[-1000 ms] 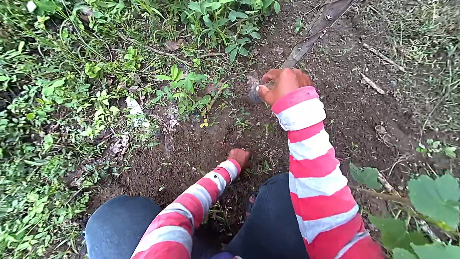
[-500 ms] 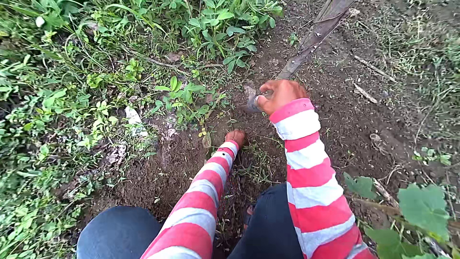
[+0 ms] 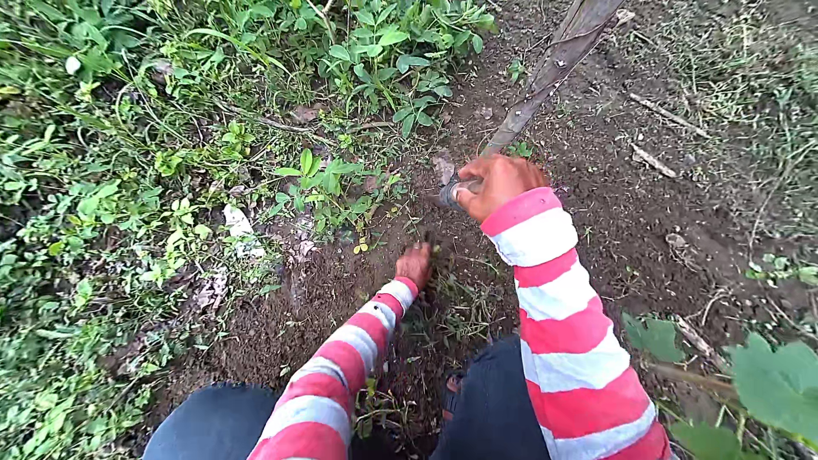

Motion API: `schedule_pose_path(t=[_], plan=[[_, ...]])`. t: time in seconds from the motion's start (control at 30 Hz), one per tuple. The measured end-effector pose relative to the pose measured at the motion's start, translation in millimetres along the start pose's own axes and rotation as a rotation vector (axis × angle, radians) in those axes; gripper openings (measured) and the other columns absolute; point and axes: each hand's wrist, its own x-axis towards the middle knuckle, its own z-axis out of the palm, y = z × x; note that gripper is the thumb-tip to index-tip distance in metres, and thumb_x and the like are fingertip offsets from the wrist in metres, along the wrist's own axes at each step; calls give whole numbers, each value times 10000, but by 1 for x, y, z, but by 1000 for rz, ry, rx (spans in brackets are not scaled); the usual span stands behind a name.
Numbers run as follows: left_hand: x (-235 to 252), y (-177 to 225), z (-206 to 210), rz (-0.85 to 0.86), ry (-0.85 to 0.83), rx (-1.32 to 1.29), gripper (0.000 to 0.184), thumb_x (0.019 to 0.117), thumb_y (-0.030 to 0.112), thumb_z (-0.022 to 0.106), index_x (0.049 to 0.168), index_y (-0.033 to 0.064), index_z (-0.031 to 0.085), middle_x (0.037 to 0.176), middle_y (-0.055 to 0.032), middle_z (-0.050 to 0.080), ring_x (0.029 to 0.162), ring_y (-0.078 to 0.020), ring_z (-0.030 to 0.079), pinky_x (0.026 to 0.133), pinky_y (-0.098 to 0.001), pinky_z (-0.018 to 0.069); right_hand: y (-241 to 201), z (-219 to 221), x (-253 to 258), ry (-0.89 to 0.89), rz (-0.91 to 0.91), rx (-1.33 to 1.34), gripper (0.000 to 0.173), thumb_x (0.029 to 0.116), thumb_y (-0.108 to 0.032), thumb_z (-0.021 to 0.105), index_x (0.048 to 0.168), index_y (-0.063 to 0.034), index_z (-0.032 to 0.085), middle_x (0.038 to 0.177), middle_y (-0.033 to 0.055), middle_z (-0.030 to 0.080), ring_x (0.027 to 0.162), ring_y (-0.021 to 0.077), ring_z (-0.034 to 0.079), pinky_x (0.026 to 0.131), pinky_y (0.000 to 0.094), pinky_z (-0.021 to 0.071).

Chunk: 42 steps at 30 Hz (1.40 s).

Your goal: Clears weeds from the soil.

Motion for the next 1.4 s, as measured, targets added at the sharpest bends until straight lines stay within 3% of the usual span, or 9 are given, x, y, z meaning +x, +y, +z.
schedule_pose_path(t=[0.13, 0.27, 0.4, 0.5, 0.7, 1.0, 1.1, 1.27, 1.4], plan=[[74, -18, -37, -205, 301, -107, 540, 904, 81, 702, 1417, -2, 554, 1521, -319, 460, 1384, -531, 465, 978, -678, 504, 3, 1, 3, 19, 7, 3, 360, 937, -370, 690, 1253, -201, 733, 1258, 144, 689, 1102, 369, 678, 868, 613, 527], [103, 9, -61, -353, 258, -279, 601, 982, 144, 631, 1510, -21, 399, 1339, -341, 600, 1311, -509, 558, 989, -648, 516, -1, 2, 5, 42, 12, 7, 361, 909, -364, 696, 1234, -212, 742, 1230, 130, 697, 1060, 355, 690, 829, 604, 534], [114, 22, -73, -525, 225, -509, 624, 1055, 282, 549, 1564, 1, 323, 1393, -303, 596, 1295, -437, 608, 1061, -595, 492, -4, 5, 2, 61, -19, 10, 341, 910, -337, 689, 1213, -194, 752, 1204, 143, 699, 1023, 362, 695, 793, 610, 531], [122, 2, -78, -489, 158, -531, 511, 1104, 302, 450, 1480, -44, 471, 1407, -314, 588, 1330, -453, 576, 1098, -617, 456, -6, 8, 1, 82, -27, 22, 337, 901, -327, 685, 1205, -197, 756, 1200, 135, 701, 1008, 357, 695, 777, 603, 527], [151, -25, -85, -523, 113, -483, 484, 1071, 364, 476, 1314, -22, 637, 1362, -275, 633, 1306, -422, 599, 1063, -646, 466, -9, 8, 2, 70, -16, -1, 332, 911, -332, 672, 1205, -201, 755, 1197, 125, 697, 993, 343, 700, 763, 583, 536], [80, -28, -38, -345, 171, -326, 384, 1043, 321, 528, 1290, 77, 690, 1196, -254, 714, 1167, -448, 666, 954, -672, 503, -15, 11, 1, 75, -26, -16, 331, 905, -344, 677, 1194, -205, 757, 1210, 122, 704, 1026, 351, 699, 779, 600, 533], [40, -40, -16, -307, 116, -280, 423, 1027, 311, 510, 1390, 153, 659, 1222, -211, 723, 1197, -408, 664, 999, -643, 491, -14, 12, 3, 76, -27, -11, 342, 909, -351, 680, 1203, -195, 754, 1223, 142, 701, 1036, 381, 696, 787, 626, 529], [-51, -62, 28, -172, -99, -129, 460, 1017, 331, 528, 1410, 112, 628, 1212, -234, 722, 1170, -433, 678, 986, -651, 497, -13, 12, 5, 109, -47, 13, 327, 902, -338, 701, 1175, -168, 760, 1203, 173, 706, 1052, 419, 682, 788, 657, 505], [-51, -97, -6, -184, 91, 6, 422, 1002, 187, 567, 1398, 45, 605, 1445, -263, 577, 1286, -474, 592, 986, -651, 501, -18, 15, 3, 101, -48, -6, 325, 906, -329, 702, 1181, -165, 756, 1193, 189, 700, 1061, 424, 675, 800, 655, 499]])
